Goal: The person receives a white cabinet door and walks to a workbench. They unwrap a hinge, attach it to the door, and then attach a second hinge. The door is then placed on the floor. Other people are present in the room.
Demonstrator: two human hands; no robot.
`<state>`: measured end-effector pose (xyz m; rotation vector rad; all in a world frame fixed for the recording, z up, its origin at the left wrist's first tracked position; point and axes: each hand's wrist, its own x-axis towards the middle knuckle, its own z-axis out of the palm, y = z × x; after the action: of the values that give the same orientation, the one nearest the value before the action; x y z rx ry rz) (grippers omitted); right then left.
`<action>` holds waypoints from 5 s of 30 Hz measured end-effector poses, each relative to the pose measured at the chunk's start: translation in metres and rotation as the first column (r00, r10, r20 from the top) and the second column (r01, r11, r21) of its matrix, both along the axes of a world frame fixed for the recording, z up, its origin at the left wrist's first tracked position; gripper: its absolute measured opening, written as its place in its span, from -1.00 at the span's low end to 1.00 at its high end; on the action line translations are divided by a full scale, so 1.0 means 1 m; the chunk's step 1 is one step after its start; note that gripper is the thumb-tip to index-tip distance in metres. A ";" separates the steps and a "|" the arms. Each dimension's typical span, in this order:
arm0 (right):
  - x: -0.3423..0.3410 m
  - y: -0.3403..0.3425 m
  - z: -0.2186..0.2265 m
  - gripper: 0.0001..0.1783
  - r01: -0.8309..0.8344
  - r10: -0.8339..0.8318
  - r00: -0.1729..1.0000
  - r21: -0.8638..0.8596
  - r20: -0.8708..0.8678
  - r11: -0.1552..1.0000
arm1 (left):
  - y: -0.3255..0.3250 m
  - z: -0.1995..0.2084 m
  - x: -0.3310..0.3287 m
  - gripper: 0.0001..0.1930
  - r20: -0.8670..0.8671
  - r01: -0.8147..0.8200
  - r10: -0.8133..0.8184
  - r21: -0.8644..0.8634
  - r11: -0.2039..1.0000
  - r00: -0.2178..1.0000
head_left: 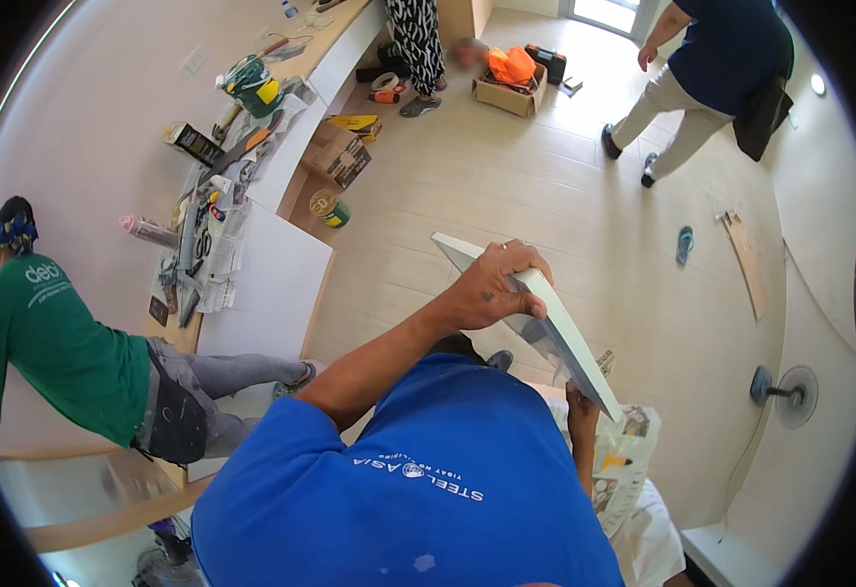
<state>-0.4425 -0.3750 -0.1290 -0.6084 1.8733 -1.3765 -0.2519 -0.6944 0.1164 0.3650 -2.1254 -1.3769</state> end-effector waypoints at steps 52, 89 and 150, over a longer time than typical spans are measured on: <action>-0.181 -0.189 0.224 -0.18 0.560 -0.378 0.663 0.093 -0.646 0.823 | -0.104 -0.032 -0.424 -0.62 0.077 0.753 -0.790 0.258 0.605 0.608; -0.476 -0.344 0.170 -0.53 0.061 0.106 0.673 0.198 -0.732 0.978 | -0.292 -0.204 -0.632 -0.38 0.124 -0.257 -0.445 0.934 -0.250 0.887; -0.889 -0.918 0.090 -0.19 -0.813 0.700 0.513 -0.021 -0.497 0.581 | -0.769 -0.136 -0.866 -0.43 0.538 -0.593 0.503 0.803 -0.062 0.676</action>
<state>-1.3311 -1.2930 -0.0395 -1.7804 1.3841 -0.8800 -1.1182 -1.4633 -0.0198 1.6169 -0.4968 -1.9114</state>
